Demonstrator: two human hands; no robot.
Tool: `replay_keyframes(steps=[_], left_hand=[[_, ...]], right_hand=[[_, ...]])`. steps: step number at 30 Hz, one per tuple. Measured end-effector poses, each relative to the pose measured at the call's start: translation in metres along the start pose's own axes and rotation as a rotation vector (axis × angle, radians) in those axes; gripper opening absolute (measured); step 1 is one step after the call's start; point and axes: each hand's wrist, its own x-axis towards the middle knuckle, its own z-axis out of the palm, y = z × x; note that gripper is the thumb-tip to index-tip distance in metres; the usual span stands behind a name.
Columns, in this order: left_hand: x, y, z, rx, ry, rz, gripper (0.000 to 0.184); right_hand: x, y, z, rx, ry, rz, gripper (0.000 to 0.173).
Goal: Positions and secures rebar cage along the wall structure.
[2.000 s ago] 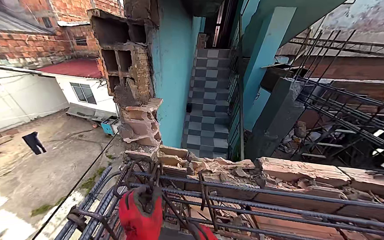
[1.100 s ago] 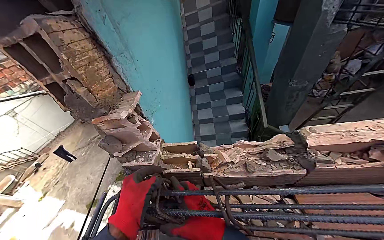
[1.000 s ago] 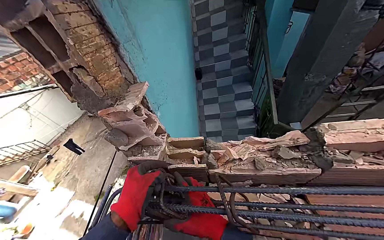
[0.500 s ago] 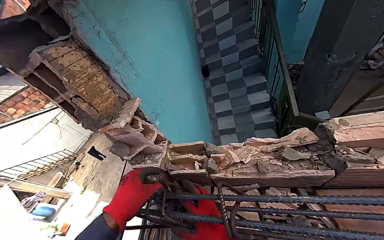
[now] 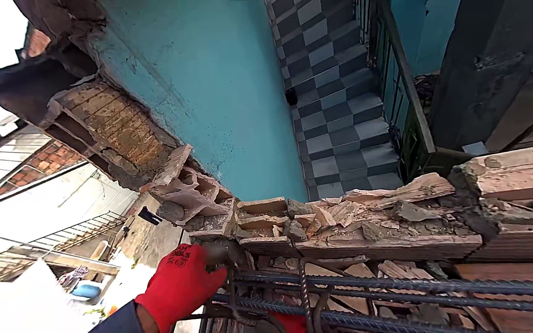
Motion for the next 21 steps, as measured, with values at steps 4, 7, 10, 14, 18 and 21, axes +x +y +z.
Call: replay_keyframes(steps=[4,7,10,14,18,21], left_hand=[[0.014,-0.016,0.008,-0.088,0.061,-0.005,0.041],[0.028,-0.028,0.011,-0.154,0.077,0.032,0.041],[0.034,-0.039,0.020,-0.204,0.127,0.099,0.043],[0.033,-0.039,0.029,-0.091,0.236,0.138,0.044],[0.041,-0.028,0.039,0.056,0.586,0.197,0.037],[0.044,0.005,0.025,0.029,0.337,0.109,0.065]], right_hand=[[0.013,0.007,0.002,-0.022,-0.131,-0.002,0.055],[0.008,-0.002,-0.010,-0.041,-0.136,0.039,0.054],[0.005,0.011,-0.014,-0.082,-0.109,-0.002,0.056],[0.006,0.011,-0.019,-0.113,-0.147,0.026,0.055],[0.009,-0.001,-0.020,-0.091,-0.092,0.043,0.051],[0.011,0.006,-0.011,-0.095,-0.111,0.055,0.054]])
